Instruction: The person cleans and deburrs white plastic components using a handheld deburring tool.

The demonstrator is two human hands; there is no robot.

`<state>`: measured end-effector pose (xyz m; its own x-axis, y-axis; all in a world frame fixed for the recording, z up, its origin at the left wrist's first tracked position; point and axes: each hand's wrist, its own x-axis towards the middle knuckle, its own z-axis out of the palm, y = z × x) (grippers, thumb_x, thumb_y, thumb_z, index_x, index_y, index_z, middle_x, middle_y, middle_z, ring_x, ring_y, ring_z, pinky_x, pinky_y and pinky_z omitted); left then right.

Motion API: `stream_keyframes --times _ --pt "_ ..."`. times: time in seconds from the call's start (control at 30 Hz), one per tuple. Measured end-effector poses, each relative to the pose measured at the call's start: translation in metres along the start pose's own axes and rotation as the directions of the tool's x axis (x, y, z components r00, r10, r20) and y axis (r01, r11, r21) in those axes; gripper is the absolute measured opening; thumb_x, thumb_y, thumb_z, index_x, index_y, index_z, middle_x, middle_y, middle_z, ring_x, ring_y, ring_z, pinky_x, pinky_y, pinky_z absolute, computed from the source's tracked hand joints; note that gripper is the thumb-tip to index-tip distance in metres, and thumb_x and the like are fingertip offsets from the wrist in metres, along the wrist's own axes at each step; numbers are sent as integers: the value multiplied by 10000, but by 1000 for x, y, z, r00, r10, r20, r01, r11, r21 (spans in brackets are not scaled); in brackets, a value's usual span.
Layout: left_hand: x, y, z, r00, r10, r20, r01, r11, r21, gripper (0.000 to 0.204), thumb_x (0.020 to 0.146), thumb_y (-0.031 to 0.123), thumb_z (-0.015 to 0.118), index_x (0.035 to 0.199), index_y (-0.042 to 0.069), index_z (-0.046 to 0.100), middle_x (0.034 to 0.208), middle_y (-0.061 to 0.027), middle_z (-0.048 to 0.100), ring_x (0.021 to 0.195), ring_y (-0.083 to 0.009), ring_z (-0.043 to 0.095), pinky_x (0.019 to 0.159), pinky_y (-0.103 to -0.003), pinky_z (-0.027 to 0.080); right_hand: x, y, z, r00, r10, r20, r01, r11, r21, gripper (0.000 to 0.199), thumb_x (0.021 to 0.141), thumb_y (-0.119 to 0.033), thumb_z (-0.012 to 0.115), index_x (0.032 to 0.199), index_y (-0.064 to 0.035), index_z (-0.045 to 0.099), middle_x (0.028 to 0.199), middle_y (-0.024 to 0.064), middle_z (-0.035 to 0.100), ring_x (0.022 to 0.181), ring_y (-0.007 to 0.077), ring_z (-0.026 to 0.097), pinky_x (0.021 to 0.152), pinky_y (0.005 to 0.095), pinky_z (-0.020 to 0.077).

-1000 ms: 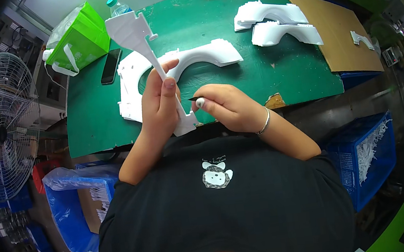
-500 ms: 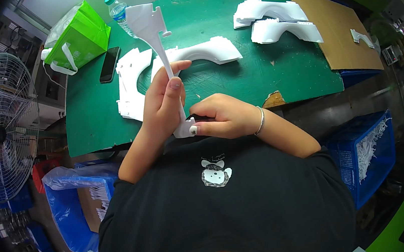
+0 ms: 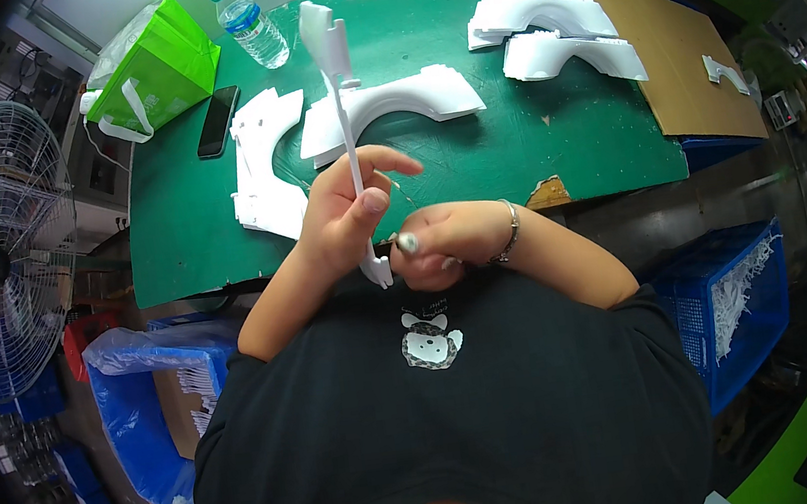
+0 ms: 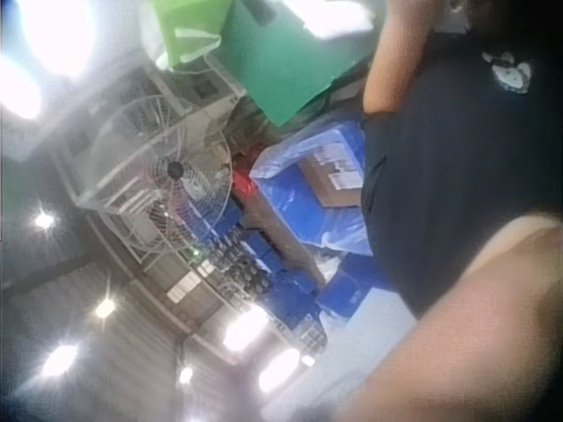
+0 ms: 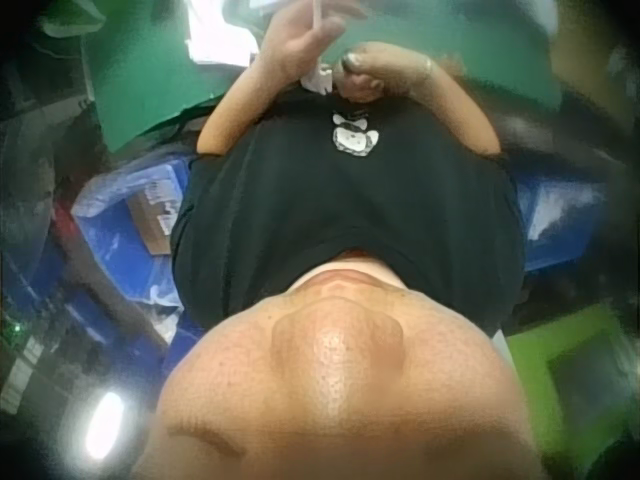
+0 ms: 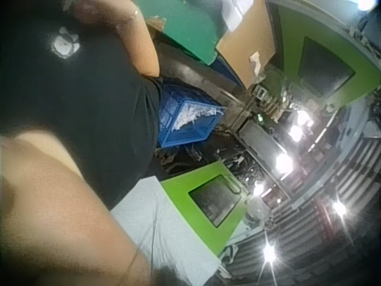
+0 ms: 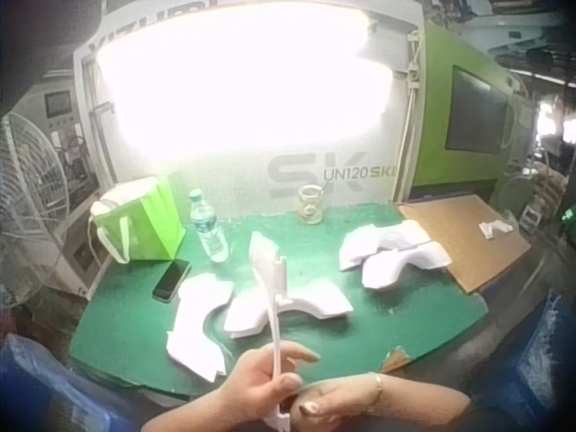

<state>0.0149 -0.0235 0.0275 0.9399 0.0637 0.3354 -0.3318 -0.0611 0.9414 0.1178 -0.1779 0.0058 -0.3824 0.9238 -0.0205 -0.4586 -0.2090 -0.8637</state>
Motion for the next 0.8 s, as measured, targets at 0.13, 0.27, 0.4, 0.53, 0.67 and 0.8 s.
stream_keyframes --times 0.13,0.27,0.4,0.53,0.67,0.8 --pt "-3 5 -5 970 -85 -227 71 995 -71 304 933 213 482 901 -39 650 602 4 498 559 -58 423 528 -240 318 -1 -8 -7 962 -119 -245 162 973 165 479 1016 -443 331 704 -94 433 572 -42 311 479 86 259 441 237 249" --pt "1 -5 -19 812 269 -519 -148 954 261 433 969 218 320 972 -40 667 821 -75 571 731 -133 508 679 -286 404 -4 -16 -5 796 -383 -469 371 921 -122 390 1033 -335 363 779 -66 487 637 -35 371 535 72 310 493 220 293" --pt "-3 1 -20 770 159 -618 -179 983 31 529 1008 288 224 1293 -68 491 932 -118 605 702 -162 537 653 -282 445 -12 -22 -4 577 -570 -585 329 818 -473 289 1035 -242 414 895 -42 568 685 -40 431 621 39 373 547 192 308" --pt "-7 9 -12 828 -25 -560 -159 947 -278 553 1026 304 211 1457 -33 287 998 -147 621 670 -175 576 611 -294 503 -15 -33 -1 477 -638 -605 281 763 -583 270 1029 -220 432 905 -28 576 696 -49 421 641 36 362 561 197 306" --pt "-5 8 -13 859 9 -511 -120 975 -185 415 1018 197 304 1320 -34 470 1167 -204 592 687 -170 601 604 -291 528 -14 -33 4 418 -692 -589 201 703 -682 213 961 -228 579 907 -22 571 728 -37 463 642 49 384 560 201 326" --pt "-3 13 -9 916 -26 -400 -40 987 -154 237 994 126 457 1075 -51 592 1257 -217 553 768 -139 621 616 -252 533 -2 -25 10 531 -680 -506 -93 547 -832 335 795 -242 781 944 -33 566 781 -19 507 634 54 389 542 218 349"
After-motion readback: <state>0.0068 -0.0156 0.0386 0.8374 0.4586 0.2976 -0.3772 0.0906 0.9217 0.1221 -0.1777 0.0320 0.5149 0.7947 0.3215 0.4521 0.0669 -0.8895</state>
